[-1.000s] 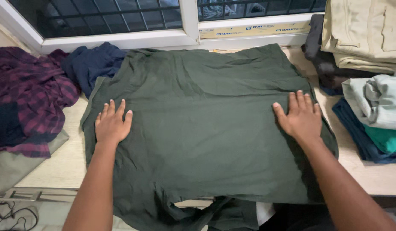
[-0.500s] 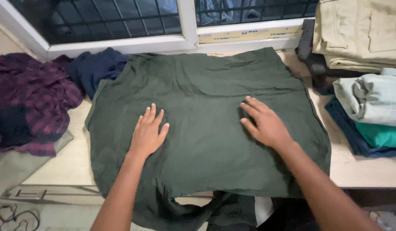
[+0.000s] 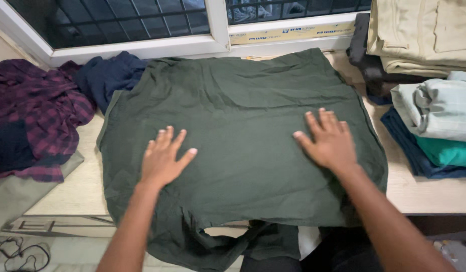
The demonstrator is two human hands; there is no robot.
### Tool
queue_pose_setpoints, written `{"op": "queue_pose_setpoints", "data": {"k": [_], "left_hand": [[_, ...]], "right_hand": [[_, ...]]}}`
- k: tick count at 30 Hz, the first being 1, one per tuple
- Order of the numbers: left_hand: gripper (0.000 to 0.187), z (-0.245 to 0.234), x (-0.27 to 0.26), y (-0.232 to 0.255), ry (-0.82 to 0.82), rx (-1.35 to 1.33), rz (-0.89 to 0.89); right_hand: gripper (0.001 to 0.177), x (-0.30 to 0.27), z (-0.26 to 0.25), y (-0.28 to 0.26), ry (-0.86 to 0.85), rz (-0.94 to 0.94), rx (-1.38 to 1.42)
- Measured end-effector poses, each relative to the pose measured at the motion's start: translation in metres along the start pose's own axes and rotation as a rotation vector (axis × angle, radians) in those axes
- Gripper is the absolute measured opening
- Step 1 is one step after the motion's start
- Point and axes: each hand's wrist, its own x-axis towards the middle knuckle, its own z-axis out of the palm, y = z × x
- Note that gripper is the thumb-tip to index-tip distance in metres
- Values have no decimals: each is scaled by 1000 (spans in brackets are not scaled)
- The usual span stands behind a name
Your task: The person buttons a dark green long-sleeved shirt on a table, then folds it neatly. Other folded clothes are visible nearby.
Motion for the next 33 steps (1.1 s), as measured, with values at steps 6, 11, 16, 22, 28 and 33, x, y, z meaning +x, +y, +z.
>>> {"op": "queue_pose_setpoints", "data": {"k": [6, 11, 16, 22, 28, 33], "left_hand": [[74, 8, -8, -24, 118, 40, -59], [63, 14, -22, 51, 152, -76, 19], [75, 14, -41, 132, 141, -138, 97], [88, -4, -50, 87, 43, -25, 5], [90, -3, -56, 29, 59, 5, -119], [91, 8, -43, 17, 47, -26, -145]], "right_hand": [[82, 1, -2, 47, 47, 158, -40], [66, -29, -11, -33, 71, -37, 72], [67, -78, -25, -134, 81, -250, 172], [78, -98, -48, -83, -50, -105, 34], [82, -92, -48, 14, -45, 78, -33], [82, -79, -24, 33, -54, 70, -46]]}}
